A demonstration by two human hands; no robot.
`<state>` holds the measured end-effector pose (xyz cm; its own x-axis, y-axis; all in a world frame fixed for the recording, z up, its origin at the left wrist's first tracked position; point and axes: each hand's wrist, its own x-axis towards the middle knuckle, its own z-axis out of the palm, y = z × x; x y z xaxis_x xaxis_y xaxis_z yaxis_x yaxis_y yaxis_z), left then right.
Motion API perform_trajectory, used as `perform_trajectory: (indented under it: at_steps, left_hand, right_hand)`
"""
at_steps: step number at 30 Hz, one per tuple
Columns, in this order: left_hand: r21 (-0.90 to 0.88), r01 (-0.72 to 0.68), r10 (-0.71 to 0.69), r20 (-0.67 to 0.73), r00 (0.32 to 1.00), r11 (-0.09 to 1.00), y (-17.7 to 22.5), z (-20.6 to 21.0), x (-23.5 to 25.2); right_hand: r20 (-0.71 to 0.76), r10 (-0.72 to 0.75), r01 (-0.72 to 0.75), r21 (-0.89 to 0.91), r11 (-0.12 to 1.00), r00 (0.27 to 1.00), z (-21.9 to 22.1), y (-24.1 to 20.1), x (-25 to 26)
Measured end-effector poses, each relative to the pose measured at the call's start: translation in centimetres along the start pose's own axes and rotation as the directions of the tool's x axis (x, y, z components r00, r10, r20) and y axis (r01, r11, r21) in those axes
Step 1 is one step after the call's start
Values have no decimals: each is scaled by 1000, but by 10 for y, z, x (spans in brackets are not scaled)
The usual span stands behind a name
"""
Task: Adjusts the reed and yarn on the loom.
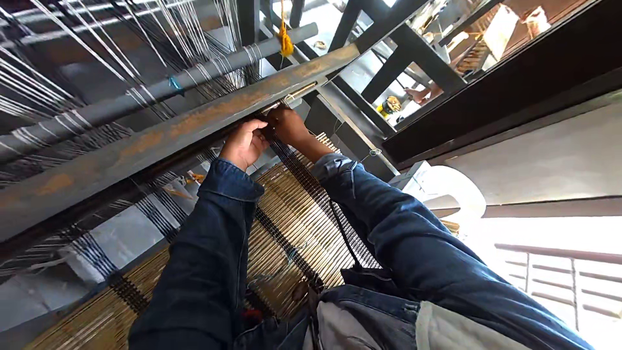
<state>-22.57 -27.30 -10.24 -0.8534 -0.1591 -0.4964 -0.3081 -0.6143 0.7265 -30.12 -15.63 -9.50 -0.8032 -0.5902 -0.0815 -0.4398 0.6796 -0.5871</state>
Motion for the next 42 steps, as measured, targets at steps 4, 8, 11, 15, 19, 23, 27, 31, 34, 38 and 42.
perform_trajectory:
  at_steps: [4,8,11,15,19,23,27,31,34,38,42]
  left_hand:
    - [-104,-35,38,20,999,994,-3,1,-3]
    - [-153,-59,65,37,997,987,-5,2,-2]
    - [-163,-67,79,70,994,984,-7,2,1]
    - [-188,-37,60,118,991,981,-6,-3,7]
    - [-260,5,24,106,994,966,-4,-6,5]
    - [-345,-22,19,-10,1000,938,-1,5,-6]
    - [-364,-148,71,-216,974,920,-8,23,-31]
    - [-215,-215,152,-278,948,953,-7,17,-62]
    - [-92,-227,193,-284,939,970,-5,5,-69]
    - [17,-252,250,-218,943,968,-6,-11,-75]
    - [232,-373,427,-259,866,898,-17,-21,-79]
  right_hand:
    - [26,-28,29,-7,1000,999,-7,-3,-1]
    - [66,-50,56,-91,994,997,-7,-2,-2]
    - [148,-109,139,-215,967,983,-6,7,2]
    - [221,-182,241,-281,929,958,-14,9,5]
    - [277,-276,345,-244,906,920,-19,9,7]
    - [277,-218,272,-175,946,936,-25,2,-1]
    - [-23,-223,220,-90,971,975,-17,3,-20]
    - [-158,-364,357,-74,931,918,4,-7,-31]
    - [-133,-343,331,-106,938,930,19,-22,-32]
    - [-153,-364,352,-99,931,919,36,-30,-28]
    - [-101,-239,240,3,971,966,31,-39,-32]
